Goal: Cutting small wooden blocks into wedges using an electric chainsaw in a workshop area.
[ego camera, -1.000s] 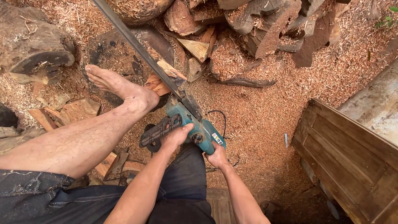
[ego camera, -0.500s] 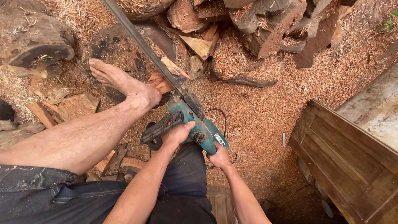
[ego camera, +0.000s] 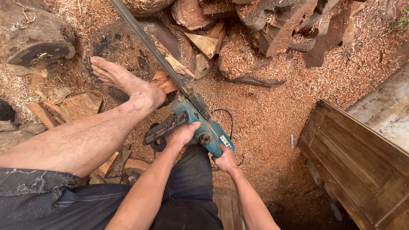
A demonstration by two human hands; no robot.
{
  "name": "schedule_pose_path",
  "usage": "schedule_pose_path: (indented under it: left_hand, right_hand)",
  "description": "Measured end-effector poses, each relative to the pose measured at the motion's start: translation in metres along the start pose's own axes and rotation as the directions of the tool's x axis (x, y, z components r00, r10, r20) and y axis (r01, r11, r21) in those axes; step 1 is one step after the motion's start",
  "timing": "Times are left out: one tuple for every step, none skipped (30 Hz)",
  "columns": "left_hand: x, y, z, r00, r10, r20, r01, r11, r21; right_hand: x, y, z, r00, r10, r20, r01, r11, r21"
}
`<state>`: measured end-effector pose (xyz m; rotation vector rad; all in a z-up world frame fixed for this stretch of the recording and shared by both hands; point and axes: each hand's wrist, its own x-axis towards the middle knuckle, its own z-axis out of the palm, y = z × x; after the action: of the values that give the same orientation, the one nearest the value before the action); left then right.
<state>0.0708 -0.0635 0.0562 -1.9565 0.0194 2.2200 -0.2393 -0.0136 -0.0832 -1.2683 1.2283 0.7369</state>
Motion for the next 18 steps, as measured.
schedule_pose_path:
  left_hand:
    - [0.007, -0.001, 0.002, 0.998, 0.011, -0.059, -0.011, 1.000, -0.008]
    - [0.013, -0.002, 0.003, 0.993, 0.021, -0.117, -0.023, 1.000, -0.014]
    - [0.011, -0.003, 0.004, 0.993, 0.020, -0.117, -0.022, 1.000, -0.014]
    - [0.010, -0.004, 0.004, 0.996, 0.022, -0.090, -0.024, 1.000, -0.016]
    - [0.008, -0.005, 0.004, 0.998, 0.024, -0.063, -0.026, 0.999, -0.019]
    - [0.015, -0.008, 0.006, 0.998, 0.024, -0.064, -0.025, 1.000, -0.019]
    - [0.021, -0.010, 0.008, 0.995, 0.022, -0.097, -0.023, 1.000, -0.010]
    - [0.028, -0.012, 0.010, 0.991, 0.020, -0.130, -0.020, 1.000, 0.000]
    - [0.020, -0.009, 0.008, 0.991, 0.020, -0.130, -0.020, 1.000, 0.000]
    - [0.011, -0.005, 0.006, 0.993, 0.021, -0.115, -0.021, 1.000, 0.002]
    - [0.002, -0.002, 0.004, 0.995, 0.021, -0.101, -0.021, 1.000, 0.004]
    - [0.000, 0.000, 0.003, 0.995, 0.021, -0.101, -0.021, 1.000, 0.004]
    - [-0.003, 0.002, 0.003, 0.994, 0.002, -0.105, -0.003, 1.000, -0.011]
    - [-0.006, 0.005, 0.002, 0.994, -0.017, -0.109, 0.014, 1.000, -0.026]
    - [-0.008, 0.006, 0.001, 0.994, -0.016, -0.109, 0.013, 1.000, -0.025]
    - [-0.010, 0.007, 0.001, 0.994, -0.023, -0.111, 0.021, 0.999, -0.024]
    - [-0.012, 0.008, 0.000, 0.993, -0.031, -0.114, 0.029, 0.999, -0.023]
    - [-0.009, 0.008, 0.000, 0.993, -0.031, -0.114, 0.029, 0.999, -0.022]
  right_hand:
    - [0.000, -0.002, -0.003, 1.000, -0.005, 0.001, 0.005, 1.000, -0.009]
    - [0.001, -0.004, -0.006, 1.000, -0.009, 0.002, 0.009, 1.000, -0.019]
    - [0.002, -0.001, -0.004, 1.000, -0.009, 0.002, 0.009, 1.000, -0.018]
    - [0.003, 0.002, -0.002, 1.000, -0.005, 0.005, 0.005, 1.000, -0.014]
    - [0.004, 0.005, -0.001, 1.000, -0.001, 0.007, 0.001, 1.000, -0.010]
    - [0.003, 0.003, -0.001, 1.000, -0.002, 0.008, 0.002, 1.000, -0.010]
    - [0.001, 0.002, -0.001, 1.000, 0.003, 0.009, -0.003, 1.000, -0.009]
    - [0.000, 0.000, -0.001, 1.000, 0.008, 0.011, -0.008, 1.000, -0.008]
    - [0.000, 0.000, -0.001, 1.000, 0.008, 0.011, -0.008, 1.000, -0.008]
    - [-0.001, -0.001, 0.000, 1.000, 0.007, 0.010, -0.007, 1.000, -0.008]
    - [-0.002, -0.001, 0.001, 1.000, 0.007, 0.009, -0.006, 1.000, -0.009]
    - [-0.004, -0.003, 0.001, 1.000, 0.006, 0.010, -0.006, 1.000, -0.009]
    - [-0.007, -0.005, 0.000, 1.000, 0.009, 0.008, -0.009, 1.000, -0.002]
    - [-0.009, -0.007, 0.000, 1.000, 0.012, 0.005, -0.012, 1.000, 0.004]
    - [-0.008, -0.004, 0.001, 1.000, 0.012, 0.005, -0.012, 1.000, 0.005]
    - [-0.007, -0.002, 0.002, 1.000, 0.015, 0.010, -0.015, 1.000, -0.003]
    - [-0.005, 0.001, 0.003, 1.000, 0.019, 0.015, -0.019, 1.000, -0.011]
    - [-0.006, -0.001, 0.001, 1.000, 0.019, 0.015, -0.019, 1.000, -0.010]
